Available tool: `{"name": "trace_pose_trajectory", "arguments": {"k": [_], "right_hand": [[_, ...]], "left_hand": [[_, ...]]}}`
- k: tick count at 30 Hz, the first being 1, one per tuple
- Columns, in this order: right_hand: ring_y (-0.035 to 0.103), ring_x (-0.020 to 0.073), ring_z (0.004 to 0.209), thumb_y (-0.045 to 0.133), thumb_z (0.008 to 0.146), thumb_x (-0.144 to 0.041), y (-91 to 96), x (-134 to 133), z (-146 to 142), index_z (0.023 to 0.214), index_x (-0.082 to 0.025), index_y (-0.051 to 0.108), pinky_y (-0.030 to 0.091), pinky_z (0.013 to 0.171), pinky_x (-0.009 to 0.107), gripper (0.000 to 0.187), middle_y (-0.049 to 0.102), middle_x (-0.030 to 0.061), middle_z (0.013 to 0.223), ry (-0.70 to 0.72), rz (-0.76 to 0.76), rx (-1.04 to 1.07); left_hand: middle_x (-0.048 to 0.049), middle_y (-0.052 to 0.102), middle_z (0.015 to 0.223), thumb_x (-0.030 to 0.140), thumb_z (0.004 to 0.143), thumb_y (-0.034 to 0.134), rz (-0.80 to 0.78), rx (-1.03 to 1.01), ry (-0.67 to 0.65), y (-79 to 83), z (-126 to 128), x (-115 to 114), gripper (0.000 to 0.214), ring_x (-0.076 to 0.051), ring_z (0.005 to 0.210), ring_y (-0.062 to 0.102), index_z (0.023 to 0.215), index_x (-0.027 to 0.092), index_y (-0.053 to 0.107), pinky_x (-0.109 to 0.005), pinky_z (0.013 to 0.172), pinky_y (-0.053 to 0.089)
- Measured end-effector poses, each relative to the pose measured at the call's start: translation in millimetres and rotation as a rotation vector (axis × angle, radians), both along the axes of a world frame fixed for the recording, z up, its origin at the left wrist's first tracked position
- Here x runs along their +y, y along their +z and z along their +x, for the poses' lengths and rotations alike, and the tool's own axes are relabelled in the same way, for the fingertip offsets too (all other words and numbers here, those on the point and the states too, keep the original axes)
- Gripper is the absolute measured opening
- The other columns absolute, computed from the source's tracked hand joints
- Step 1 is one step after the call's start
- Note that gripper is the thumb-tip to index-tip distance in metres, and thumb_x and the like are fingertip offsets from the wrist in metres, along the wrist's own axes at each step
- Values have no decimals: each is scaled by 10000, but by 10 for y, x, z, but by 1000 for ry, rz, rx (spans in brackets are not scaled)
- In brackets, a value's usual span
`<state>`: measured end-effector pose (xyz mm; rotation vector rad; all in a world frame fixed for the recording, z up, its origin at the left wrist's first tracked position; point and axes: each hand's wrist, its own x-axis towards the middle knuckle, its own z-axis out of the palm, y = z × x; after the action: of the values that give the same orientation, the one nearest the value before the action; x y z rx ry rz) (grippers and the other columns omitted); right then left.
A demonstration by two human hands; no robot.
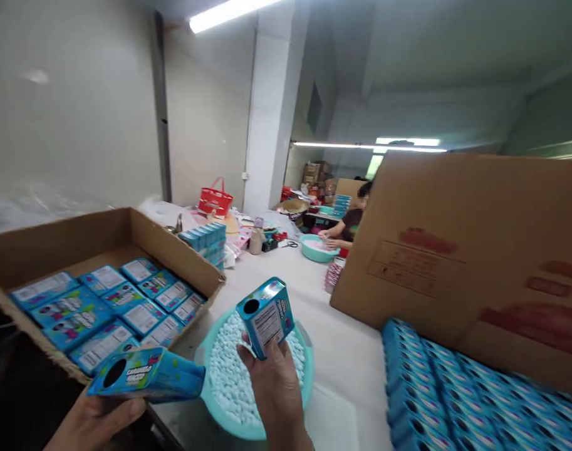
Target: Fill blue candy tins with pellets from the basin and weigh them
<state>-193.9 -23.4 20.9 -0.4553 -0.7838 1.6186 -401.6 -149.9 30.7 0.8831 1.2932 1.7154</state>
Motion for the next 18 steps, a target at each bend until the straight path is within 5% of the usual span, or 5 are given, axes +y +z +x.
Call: {"name": "trace_pose_trajectory", "arguments": {"k": [6, 13, 18], "right_hand": [[661, 224, 884, 773, 670, -500, -393, -217, 549, 959, -307, 709, 548, 753, 405, 353, 713, 32, 1007, 69, -194, 98], [624, 249, 1073, 725, 761, -336, -420, -374, 608, 1205, -310, 585, 448, 997, 512, 467, 668, 43, 1178, -325, -59, -74], [644, 252, 1024, 700, 791, -335, -539, -374, 421, 1313, -236, 453, 489, 949, 458, 585, 667, 94, 1152, -483, 19, -350]], "left_hand": [[-109, 730, 1037, 367, 666, 807, -1, 38, -209, -142, 674, 338, 396, -308, 980, 668, 995, 168, 710, -384, 905, 523], [-91, 736, 1002, 313, 695, 803, -10, -155, -278, -375, 864, 410, 370, -249, 919, 680, 1011, 159, 691, -338, 838, 544], [-91, 734, 1037, 321, 695, 805, -13, -592, -354, -522, 1007, 421, 396, -284, 1037, 663, 1045, 167, 700, -383, 948, 507]]}}
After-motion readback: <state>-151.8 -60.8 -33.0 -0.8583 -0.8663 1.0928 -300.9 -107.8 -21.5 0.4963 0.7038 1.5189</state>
